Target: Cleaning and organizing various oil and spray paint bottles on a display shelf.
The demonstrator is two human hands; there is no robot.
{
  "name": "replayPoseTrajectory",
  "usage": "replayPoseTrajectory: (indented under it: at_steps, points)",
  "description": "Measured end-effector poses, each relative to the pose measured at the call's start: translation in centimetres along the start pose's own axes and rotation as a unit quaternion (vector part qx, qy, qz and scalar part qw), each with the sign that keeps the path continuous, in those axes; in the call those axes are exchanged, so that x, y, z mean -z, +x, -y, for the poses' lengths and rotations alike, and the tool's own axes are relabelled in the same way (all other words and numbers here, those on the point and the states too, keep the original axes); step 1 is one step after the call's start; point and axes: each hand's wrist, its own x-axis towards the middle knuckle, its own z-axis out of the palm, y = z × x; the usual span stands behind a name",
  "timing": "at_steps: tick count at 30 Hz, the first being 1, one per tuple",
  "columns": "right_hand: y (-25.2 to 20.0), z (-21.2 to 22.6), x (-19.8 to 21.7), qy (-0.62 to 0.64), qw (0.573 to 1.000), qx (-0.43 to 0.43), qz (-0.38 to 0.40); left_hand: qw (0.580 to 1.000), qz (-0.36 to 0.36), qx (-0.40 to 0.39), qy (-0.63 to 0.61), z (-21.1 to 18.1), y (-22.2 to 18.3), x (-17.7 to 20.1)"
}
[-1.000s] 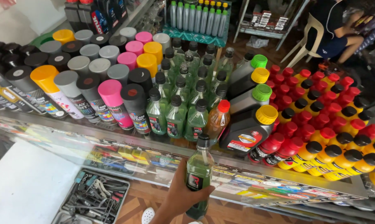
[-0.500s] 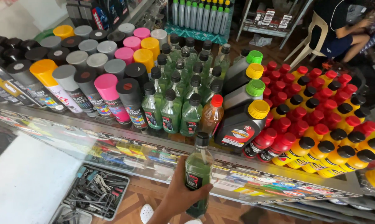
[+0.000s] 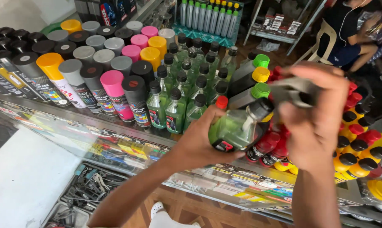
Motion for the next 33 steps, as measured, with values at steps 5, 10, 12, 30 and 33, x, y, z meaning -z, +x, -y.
replayPoseTrajectory:
  at_steps: [5, 10, 12, 30, 33]
  points:
    - [3.5, -0.4, -1.1, -0.128, 0.982, 0.083, 0.114, 0.998, 0.003, -0.041, 0.048, -0.9, 3.8, 2.6]
    - [6.7, -4.3, 2.5, -0.106, 0.993, 0.044, -0.020, 0.981, 0.008, -0.175, 0.089, 0.2, 10.2, 6.3]
    - [9.7, -5.0, 2.6, -0.130, 0.990, 0.042, 0.032, 0.982, 0.015, -0.172, 0.079, 1.4, 13.3, 7.4]
    - [23.6, -12.3, -0.2, -0.434, 0.842, -0.135, 0.291, 0.982, 0.075, -0.153, 0.077, 15.7, 29.4, 7.8]
    - [23.6, -13.6, -0.6, -0.442, 0.829, -0.153, 0.306, 0.983, 0.112, -0.132, 0.058, 16.8, 29.1, 7.4]
